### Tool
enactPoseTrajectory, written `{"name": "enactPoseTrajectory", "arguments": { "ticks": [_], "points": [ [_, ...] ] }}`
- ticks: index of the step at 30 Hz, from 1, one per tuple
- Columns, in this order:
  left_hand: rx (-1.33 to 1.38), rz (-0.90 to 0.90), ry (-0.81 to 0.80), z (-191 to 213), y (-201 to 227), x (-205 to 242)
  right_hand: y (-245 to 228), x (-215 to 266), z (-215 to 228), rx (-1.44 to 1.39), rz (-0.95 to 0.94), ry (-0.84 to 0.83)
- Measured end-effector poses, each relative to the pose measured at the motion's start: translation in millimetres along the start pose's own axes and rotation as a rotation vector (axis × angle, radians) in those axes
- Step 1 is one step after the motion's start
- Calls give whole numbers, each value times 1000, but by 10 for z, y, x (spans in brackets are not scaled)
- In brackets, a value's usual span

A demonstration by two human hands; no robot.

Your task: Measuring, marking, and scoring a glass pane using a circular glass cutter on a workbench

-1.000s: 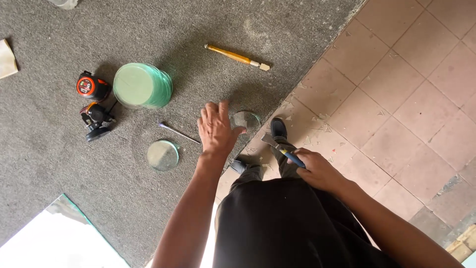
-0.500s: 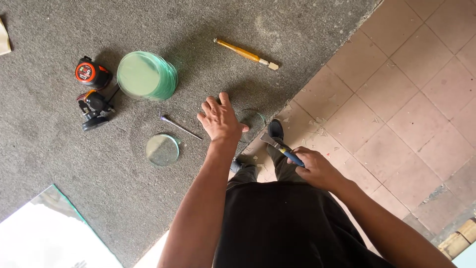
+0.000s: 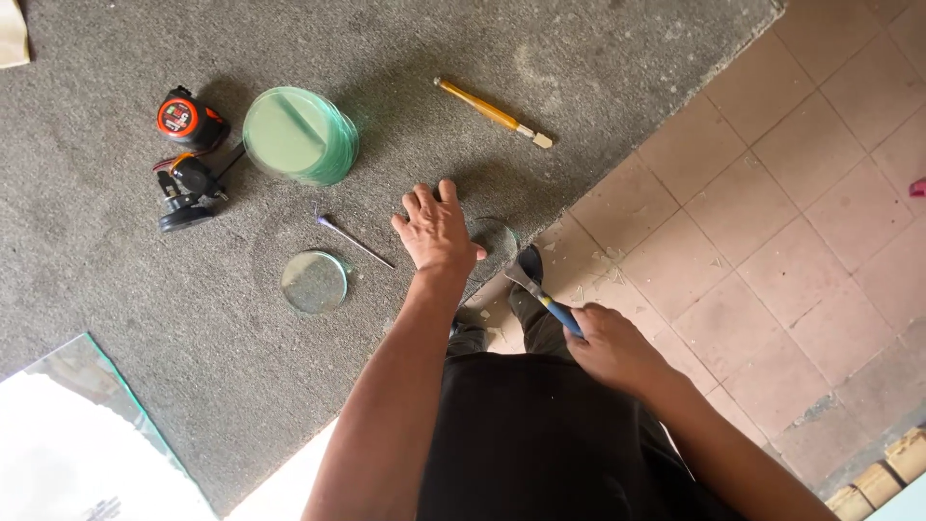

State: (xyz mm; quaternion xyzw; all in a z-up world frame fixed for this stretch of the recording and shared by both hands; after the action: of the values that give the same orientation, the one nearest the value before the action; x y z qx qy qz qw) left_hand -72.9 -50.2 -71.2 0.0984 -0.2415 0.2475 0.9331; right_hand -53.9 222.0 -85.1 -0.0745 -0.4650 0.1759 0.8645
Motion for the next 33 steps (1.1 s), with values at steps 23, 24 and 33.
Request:
{"name": "enactPoseTrajectory", "arguments": {
  "ticks": [23,24,33],
  "points": [
    [223,307,142,-348,22,239,44,-1502,2141,-44,255,938],
    [231,269,64,-335,46,248,-30,-1667,2250,38,299,1002],
    [1165,793,794,-684,-2039,1350,-1363,-229,1766,-76,845,938]
  ]
}}
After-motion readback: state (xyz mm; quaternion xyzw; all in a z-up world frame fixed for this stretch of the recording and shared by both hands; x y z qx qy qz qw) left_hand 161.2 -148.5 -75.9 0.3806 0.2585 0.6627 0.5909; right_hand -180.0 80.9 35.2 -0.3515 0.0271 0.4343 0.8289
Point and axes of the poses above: each hand's wrist, its own x-axis away from the middle knuckle, its own z-axis out of the back of the hand, y = z × x, the point moved 9 cm from there along -x, towards the middle knuckle, and after that the axes turned 8 degrees about -z, right-handed, at the moved point
